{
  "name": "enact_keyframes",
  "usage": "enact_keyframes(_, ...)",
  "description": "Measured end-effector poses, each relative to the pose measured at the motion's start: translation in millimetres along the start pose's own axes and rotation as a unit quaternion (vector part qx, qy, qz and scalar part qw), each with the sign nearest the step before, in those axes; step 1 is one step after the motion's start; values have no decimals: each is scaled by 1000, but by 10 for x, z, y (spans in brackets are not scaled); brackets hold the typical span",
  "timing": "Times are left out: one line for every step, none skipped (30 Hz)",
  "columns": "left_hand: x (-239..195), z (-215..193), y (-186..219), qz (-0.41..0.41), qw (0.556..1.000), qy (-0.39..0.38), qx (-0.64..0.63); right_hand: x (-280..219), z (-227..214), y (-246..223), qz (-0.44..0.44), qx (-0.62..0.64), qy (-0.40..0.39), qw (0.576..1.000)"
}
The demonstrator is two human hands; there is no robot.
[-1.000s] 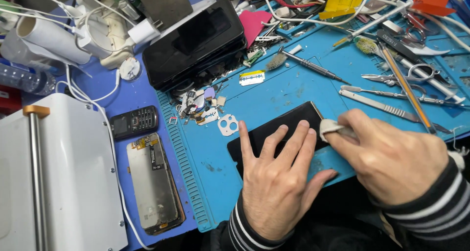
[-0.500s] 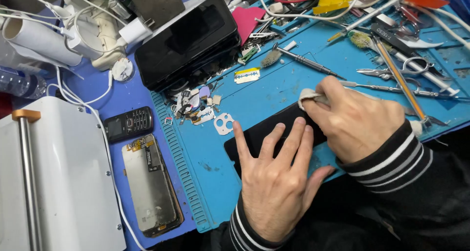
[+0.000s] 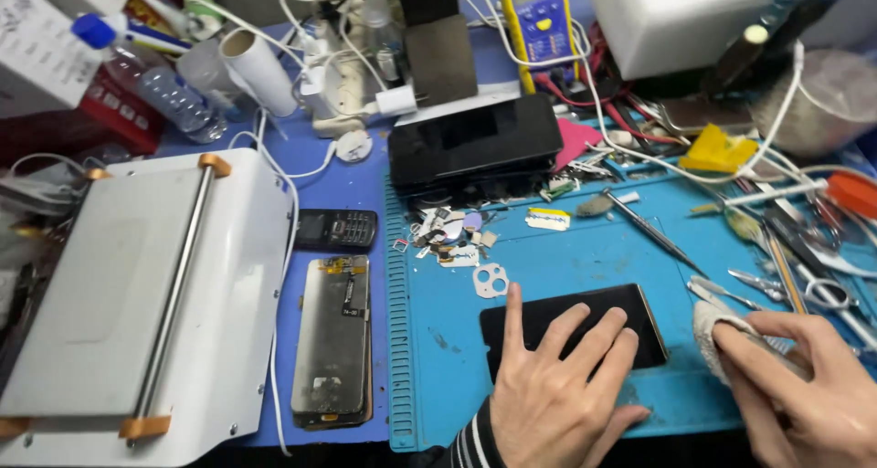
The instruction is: Repairing a mobile phone screen by cleaning the LCD panel and using tweezers for delicate component adjustment.
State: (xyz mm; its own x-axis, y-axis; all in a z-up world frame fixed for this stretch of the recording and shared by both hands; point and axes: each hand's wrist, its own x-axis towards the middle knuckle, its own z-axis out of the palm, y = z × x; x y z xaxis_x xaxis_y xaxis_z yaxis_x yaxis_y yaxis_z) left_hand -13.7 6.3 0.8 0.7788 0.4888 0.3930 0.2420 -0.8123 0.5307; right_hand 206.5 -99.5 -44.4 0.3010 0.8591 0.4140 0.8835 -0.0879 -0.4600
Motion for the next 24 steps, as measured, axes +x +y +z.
enact_keyframes(-1,-74,-10,-6,1000,13,5,63,33,-8,-15,1,-2,1000)
enact_keyframes(-5,-139,-20,-3,999,30,24,124,69,-9,-32,-13,14,999)
enact_keyframes(-19,-201,-24,-1,998,44,42,162,103,-15,-46,-27,29,998)
enact_keyframes(-39,-226,-79,-7,997,54,46,191,123,-100,-58,-25,26,998)
enact_keyframes(-60,-256,-136,-37,994,51,95,207,145,-190,-25,-13,25,999)
enact_keyframes(-77,-282,-191,-69,986,47,142,222,165,-274,9,0,23,1000)
enact_keyframes(-101,-282,-222,-72,985,54,144,206,191,-216,1,0,22,1000)
enact_keyframes(-121,-278,-253,-78,986,40,142,194,216,-152,-19,34,43,998)
enact_keyframes(-149,-278,-283,-81,987,22,139,157,244,-98,-34,67,65,995)
enact_keyframes(-142,-274,-285,-83,986,25,140,177,240,-100,-37,68,64,995)
enact_keyframes(-136,-264,-285,-84,985,29,146,180,229,-102,-22,45,43,998)
enact_keyframes(-130,-251,-285,-85,984,33,152,183,218,-102,-6,22,23,999)
enact_keyframes(-117,-239,-292,-84,984,34,151,173,233,-46,-7,20,23,1000)
enact_keyframes(-104,-227,-300,-79,983,38,158,164,248,9,-19,0,11,1000)
enact_keyframes(-101,-222,-308,-75,982,41,167,154,272,57,-32,-19,-3,999)
enact_keyframes(-96,-213,-290,-76,982,42,166,155,270,37,-33,-19,-3,999)
enact_keyframes(-91,-212,-274,-77,981,35,174,164,274,12,-35,-6,12,999)
enact_keyframes(-87,-212,-258,-77,980,29,181,173,279,-13,-38,8,27,999)
enact_keyframes(-78,-189,-255,-78,980,29,181,168,270,-29,-39,9,27,999)
enact_keyframes(-69,-164,-252,-88,978,30,188,164,263,-44,-31,6,34,999)
enact_keyframes(-63,-139,-247,-97,976,31,195,153,252,-61,-22,2,40,999)
enact_keyframes(-50,-126,-255,-98,975,30,195,149,230,-108,-22,3,39,999)
enact_keyframes(-31,-111,-264,-103,976,26,192,145,204,-152,-21,24,49,998)
enact_keyframes(-11,-95,-272,-108,976,22,190,142,177,-196,-20,45,59,997)
